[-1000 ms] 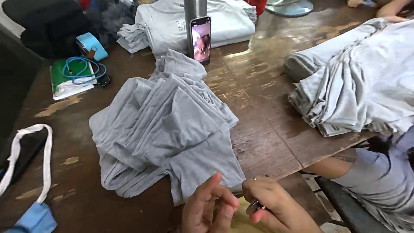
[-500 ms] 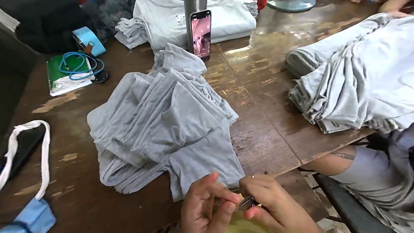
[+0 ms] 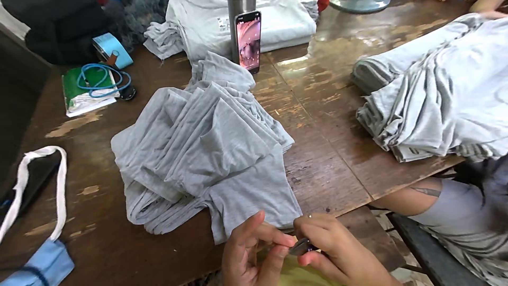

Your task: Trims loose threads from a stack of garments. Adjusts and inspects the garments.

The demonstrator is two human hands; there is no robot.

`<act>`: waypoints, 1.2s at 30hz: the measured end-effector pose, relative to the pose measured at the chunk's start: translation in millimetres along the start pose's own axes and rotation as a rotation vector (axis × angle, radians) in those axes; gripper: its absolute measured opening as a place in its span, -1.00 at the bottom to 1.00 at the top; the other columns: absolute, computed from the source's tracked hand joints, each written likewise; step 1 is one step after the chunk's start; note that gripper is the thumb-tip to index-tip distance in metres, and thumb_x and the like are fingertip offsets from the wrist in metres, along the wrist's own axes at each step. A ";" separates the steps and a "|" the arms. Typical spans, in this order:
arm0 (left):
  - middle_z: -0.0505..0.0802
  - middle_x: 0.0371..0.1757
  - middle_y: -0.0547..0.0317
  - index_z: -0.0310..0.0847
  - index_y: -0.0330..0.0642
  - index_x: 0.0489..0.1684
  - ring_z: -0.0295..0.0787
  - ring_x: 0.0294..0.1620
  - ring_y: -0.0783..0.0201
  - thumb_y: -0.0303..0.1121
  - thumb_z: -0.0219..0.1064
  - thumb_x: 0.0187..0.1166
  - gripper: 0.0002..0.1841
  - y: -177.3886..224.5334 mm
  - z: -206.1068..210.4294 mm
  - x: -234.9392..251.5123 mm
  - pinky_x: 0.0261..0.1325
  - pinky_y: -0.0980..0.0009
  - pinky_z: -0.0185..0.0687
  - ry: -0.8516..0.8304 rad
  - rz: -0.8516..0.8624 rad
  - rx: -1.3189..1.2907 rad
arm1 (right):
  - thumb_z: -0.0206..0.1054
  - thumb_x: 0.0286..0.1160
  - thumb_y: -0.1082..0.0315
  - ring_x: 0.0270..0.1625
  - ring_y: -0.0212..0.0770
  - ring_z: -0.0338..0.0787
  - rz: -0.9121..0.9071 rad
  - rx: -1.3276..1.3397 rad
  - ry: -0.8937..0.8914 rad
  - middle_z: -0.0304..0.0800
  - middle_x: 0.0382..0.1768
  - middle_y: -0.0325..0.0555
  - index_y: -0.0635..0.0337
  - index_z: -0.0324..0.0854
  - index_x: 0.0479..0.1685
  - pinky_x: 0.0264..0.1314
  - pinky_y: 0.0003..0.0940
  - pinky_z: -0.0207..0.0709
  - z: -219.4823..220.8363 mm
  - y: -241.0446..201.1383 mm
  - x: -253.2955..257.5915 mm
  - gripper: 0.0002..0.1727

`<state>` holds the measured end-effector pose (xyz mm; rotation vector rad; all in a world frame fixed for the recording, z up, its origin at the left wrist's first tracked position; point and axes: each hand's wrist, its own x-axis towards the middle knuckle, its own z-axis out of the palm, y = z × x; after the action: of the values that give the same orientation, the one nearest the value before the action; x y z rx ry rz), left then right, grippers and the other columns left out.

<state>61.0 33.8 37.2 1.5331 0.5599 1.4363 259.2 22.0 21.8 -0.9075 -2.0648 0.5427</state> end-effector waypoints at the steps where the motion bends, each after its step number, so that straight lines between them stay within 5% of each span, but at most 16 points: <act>1: 0.88 0.04 0.47 0.36 0.14 0.61 0.80 0.00 0.60 -0.38 0.29 0.72 -0.51 0.2 0.0 -0.2 0.17 0.68 0.66 0.002 0.007 0.015 | -0.12 0.85 -0.18 -0.55 -0.33 0.49 -0.001 0.000 0.000 0.41 -0.60 -0.19 0.13 0.44 -0.42 -0.50 -0.47 0.35 0.2 -0.1 -0.2 -0.39; 36: 0.88 0.01 0.45 0.44 0.09 0.51 0.79 0.00 0.60 -0.36 0.28 0.72 -0.60 -0.2 1.6 -2.7 0.16 0.69 0.65 0.009 -0.062 -0.081 | -0.15 0.87 -0.16 -0.56 -0.32 0.46 -0.008 -0.019 0.014 0.39 -0.62 -0.19 0.12 0.43 -0.44 -0.53 -0.46 0.31 2.9 -0.3 0.0 -0.39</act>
<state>62.0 31.2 35.8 1.4342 0.5438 1.4029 256.8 21.7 20.3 -0.9114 -2.0635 0.5126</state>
